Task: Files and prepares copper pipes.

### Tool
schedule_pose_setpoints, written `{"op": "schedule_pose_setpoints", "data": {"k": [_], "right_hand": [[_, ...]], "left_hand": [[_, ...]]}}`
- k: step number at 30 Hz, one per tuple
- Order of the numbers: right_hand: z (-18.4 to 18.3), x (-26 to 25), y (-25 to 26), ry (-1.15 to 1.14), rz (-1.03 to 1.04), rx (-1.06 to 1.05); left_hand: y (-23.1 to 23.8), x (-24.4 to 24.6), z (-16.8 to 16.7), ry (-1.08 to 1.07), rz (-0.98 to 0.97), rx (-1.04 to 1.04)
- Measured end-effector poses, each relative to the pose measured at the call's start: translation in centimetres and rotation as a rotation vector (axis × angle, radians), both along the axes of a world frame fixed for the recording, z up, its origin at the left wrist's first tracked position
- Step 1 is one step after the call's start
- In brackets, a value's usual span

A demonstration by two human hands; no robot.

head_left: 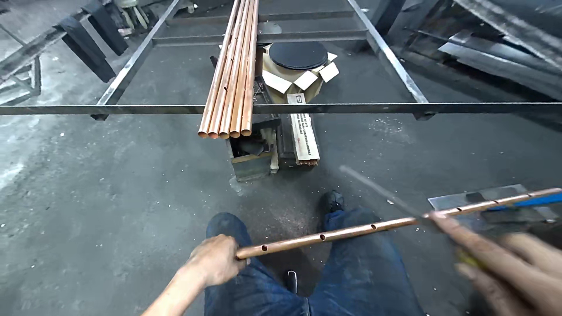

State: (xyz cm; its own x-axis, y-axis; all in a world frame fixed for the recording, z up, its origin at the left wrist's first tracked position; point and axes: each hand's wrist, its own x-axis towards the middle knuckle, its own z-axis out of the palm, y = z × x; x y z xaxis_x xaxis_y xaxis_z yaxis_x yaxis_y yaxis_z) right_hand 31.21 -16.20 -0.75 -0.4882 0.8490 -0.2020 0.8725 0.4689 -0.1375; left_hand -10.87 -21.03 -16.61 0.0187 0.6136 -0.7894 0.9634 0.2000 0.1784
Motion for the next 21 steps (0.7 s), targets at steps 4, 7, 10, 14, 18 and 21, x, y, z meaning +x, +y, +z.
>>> {"op": "schedule_pose_setpoints", "data": {"k": [4,7,10,14,18,21], "right_hand": [[-5.6,0.6,-2.6,0.18,-0.13,-0.186],[-7.0,0.5,-3.5,0.267,-0.166,-0.192],[-7.6,0.2,-3.6,0.35,-0.173,-0.173],[-8.2,-0.6,-3.6,0.456,-0.179,-0.211],[-9.4,-2.0,-3.7,0.272,-0.059,-0.433],[-11.3,-4.0,-4.1,0.239,0.025,-0.466]], "left_hand": [[0.4,-0.4,-1.0,-0.001,-0.05,0.105],[0.7,-0.3,-1.2,0.077,-0.092,0.159],[0.5,-0.3,-1.3,0.14,-0.081,0.188],[0.0,0.0,-1.4,0.239,-0.033,0.222],[0.2,0.5,-1.5,0.186,-0.064,0.166],[0.5,1.2,-2.3,0.09,-0.046,0.128]]}}
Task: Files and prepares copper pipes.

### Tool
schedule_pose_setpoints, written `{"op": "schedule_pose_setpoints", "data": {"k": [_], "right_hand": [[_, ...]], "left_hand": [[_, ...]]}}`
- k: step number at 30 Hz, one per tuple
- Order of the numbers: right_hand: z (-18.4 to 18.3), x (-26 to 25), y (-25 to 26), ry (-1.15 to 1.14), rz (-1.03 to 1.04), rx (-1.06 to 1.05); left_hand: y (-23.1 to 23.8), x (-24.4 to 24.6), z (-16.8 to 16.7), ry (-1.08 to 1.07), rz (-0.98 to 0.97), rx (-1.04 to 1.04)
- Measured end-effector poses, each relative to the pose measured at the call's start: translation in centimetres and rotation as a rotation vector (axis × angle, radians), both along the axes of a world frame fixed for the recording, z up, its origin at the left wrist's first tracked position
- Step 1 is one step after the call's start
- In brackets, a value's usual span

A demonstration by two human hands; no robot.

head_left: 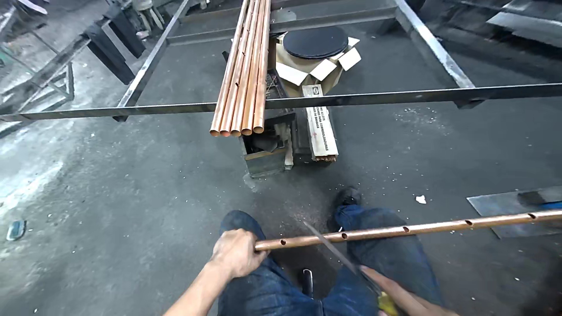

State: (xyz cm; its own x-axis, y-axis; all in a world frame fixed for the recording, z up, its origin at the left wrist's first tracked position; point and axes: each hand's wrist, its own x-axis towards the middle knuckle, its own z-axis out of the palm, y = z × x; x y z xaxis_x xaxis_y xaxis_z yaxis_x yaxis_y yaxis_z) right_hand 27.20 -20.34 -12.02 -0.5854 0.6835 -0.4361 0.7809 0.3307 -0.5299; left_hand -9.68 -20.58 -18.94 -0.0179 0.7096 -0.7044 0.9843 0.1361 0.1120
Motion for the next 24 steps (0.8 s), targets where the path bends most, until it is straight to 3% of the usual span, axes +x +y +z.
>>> {"op": "schedule_pose_setpoints", "data": {"k": [9,17,24], "right_hand": [[-3.3,-6.9,-0.6,-0.074,0.068,0.104],[-3.8,-6.7,-1.5,-0.099,0.248,0.188],[-6.5,-11.3,2.5,-0.114,0.16,0.276]], "left_hand": [[2.9,-0.7,-1.4,-0.089,0.076,-0.199],[4.3,-1.0,-2.3,-0.129,0.084,-0.301],[4.6,0.1,-1.8,-0.042,0.114,-0.283]]}}
